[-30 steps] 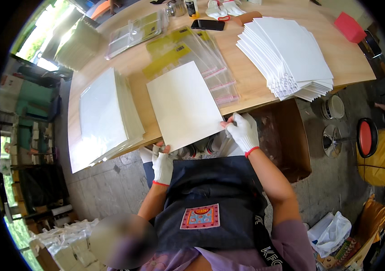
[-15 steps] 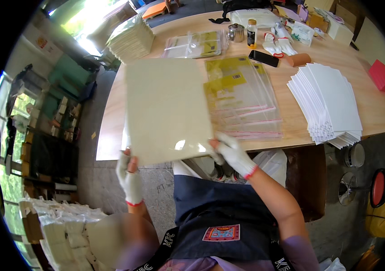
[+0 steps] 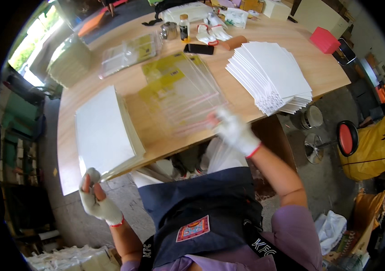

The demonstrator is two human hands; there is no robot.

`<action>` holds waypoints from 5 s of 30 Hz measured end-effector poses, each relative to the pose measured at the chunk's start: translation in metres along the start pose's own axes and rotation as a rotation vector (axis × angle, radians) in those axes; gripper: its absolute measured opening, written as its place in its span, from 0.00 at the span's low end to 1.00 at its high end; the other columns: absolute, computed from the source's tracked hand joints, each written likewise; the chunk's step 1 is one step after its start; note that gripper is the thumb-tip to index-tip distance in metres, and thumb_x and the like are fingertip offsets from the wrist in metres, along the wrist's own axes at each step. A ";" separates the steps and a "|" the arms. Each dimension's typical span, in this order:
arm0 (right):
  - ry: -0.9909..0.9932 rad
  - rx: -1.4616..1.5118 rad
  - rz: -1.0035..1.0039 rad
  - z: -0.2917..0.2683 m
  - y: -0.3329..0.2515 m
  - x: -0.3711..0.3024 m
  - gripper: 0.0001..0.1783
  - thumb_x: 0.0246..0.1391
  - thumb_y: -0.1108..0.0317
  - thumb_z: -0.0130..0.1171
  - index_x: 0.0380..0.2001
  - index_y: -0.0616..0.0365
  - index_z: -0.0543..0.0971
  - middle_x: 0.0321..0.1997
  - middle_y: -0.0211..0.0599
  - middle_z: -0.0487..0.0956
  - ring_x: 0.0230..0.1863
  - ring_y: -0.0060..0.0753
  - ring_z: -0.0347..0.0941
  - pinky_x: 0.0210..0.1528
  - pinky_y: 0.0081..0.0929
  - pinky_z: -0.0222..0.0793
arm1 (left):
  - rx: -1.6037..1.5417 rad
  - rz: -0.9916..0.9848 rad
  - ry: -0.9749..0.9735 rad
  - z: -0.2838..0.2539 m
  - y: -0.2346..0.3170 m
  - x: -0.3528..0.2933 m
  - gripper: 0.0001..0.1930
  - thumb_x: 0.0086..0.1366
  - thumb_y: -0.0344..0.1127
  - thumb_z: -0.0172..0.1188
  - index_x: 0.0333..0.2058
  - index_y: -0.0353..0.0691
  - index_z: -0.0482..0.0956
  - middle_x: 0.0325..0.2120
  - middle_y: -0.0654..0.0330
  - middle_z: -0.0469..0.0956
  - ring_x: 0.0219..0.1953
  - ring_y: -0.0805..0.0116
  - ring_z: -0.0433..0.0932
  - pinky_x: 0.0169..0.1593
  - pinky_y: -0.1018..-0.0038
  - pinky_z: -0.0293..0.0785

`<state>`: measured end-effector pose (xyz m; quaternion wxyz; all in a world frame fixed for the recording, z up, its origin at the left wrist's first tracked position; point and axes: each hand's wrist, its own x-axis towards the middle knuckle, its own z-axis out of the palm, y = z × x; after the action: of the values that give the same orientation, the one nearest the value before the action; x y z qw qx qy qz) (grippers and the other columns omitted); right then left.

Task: The person repeatedly picks up white rectangular sheets and inserts them into clear plastic sleeves on a wooden table. The person stacks the completed packages to the left while continuing to process sheets from a pile on the right.

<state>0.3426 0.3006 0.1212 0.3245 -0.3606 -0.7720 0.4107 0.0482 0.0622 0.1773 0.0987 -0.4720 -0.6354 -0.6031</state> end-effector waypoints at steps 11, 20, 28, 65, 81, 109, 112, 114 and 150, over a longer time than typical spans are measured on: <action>0.259 -1.209 0.155 -0.179 0.050 -0.011 0.18 0.50 0.52 0.56 0.39 0.52 0.72 0.41 0.38 0.75 0.41 0.43 0.72 0.40 0.37 0.67 | -0.850 0.632 -0.694 0.040 0.116 0.064 0.08 0.56 0.31 0.54 0.35 0.36 0.75 0.32 0.54 0.75 0.33 0.62 0.74 0.37 0.72 0.70; 0.154 -1.223 -0.001 -0.201 0.062 -0.009 0.13 0.54 0.56 0.49 0.33 0.54 0.74 0.36 0.35 0.75 0.36 0.42 0.72 0.36 0.36 0.66 | -0.904 0.655 -0.831 0.069 0.146 0.077 0.07 0.55 0.37 0.57 0.27 0.41 0.78 0.26 0.57 0.75 0.26 0.64 0.73 0.29 0.74 0.70; 0.484 -1.178 -0.379 -0.164 0.020 -0.064 0.11 0.51 0.59 0.57 0.28 0.55 0.72 0.24 0.34 0.73 0.24 0.37 0.70 0.28 0.33 0.66 | -0.400 0.302 -0.562 0.132 0.119 0.025 0.03 0.48 0.32 0.63 0.24 0.44 0.79 0.22 0.60 0.78 0.22 0.63 0.74 0.25 0.73 0.69; 0.228 1.366 0.619 -0.051 0.100 -0.160 0.24 0.47 0.68 0.54 0.48 0.64 0.67 0.38 0.39 0.76 0.29 0.27 0.75 0.26 0.19 0.73 | 0.189 -0.185 -0.787 0.201 -0.071 -0.016 0.16 0.48 0.20 0.52 0.36 0.42 0.77 0.31 0.59 0.74 0.31 0.57 0.72 0.35 0.71 0.71; 0.241 1.311 0.625 -0.017 0.018 -0.162 0.21 0.55 0.66 0.49 0.51 0.60 0.65 0.39 0.33 0.75 0.31 0.20 0.75 0.25 0.12 0.72 | -0.884 -0.952 0.199 0.239 -0.008 -0.102 0.34 0.57 0.20 0.54 0.61 0.47 0.52 0.45 0.53 0.71 0.37 0.66 0.75 0.43 0.72 0.73; -0.382 -0.548 -0.204 0.113 0.025 -0.043 0.10 0.52 0.59 0.54 0.33 0.52 0.71 0.19 0.40 0.77 0.22 0.40 0.76 0.21 0.37 0.69 | -0.258 -1.042 -0.714 0.143 -0.071 -0.144 0.15 0.65 0.40 0.51 0.41 0.33 0.73 0.32 0.60 0.78 0.33 0.70 0.78 0.36 0.77 0.74; -0.426 -0.703 -0.277 0.124 0.025 -0.041 0.10 0.50 0.59 0.55 0.31 0.50 0.69 0.16 0.36 0.76 0.20 0.40 0.76 0.20 0.37 0.69 | -0.294 -1.085 -0.723 0.139 -0.060 -0.131 0.14 0.64 0.39 0.52 0.37 0.33 0.75 0.30 0.60 0.78 0.29 0.72 0.76 0.33 0.77 0.73; -0.417 -0.711 -0.366 0.127 0.024 -0.039 0.10 0.49 0.59 0.56 0.31 0.50 0.69 0.16 0.36 0.76 0.20 0.40 0.75 0.20 0.37 0.69 | -0.493 -1.256 -0.564 0.139 -0.061 -0.138 0.13 0.62 0.40 0.55 0.32 0.34 0.77 0.24 0.63 0.77 0.23 0.79 0.72 0.27 0.82 0.69; -0.203 -0.821 0.573 -0.084 0.159 -0.115 0.20 0.51 0.59 0.52 0.46 0.56 0.71 0.32 0.42 0.79 0.33 0.43 0.77 0.35 0.40 0.71 | 0.012 -0.413 -0.397 0.135 -0.062 -0.133 0.05 0.55 0.29 0.61 0.32 0.38 0.79 0.22 0.63 0.71 0.25 0.72 0.67 0.31 0.78 0.64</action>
<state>0.5163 0.3032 -0.0023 -0.0461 -0.6139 -0.7675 0.1787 0.1349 0.1246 0.0089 -0.1498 -0.4409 -0.7284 -0.5026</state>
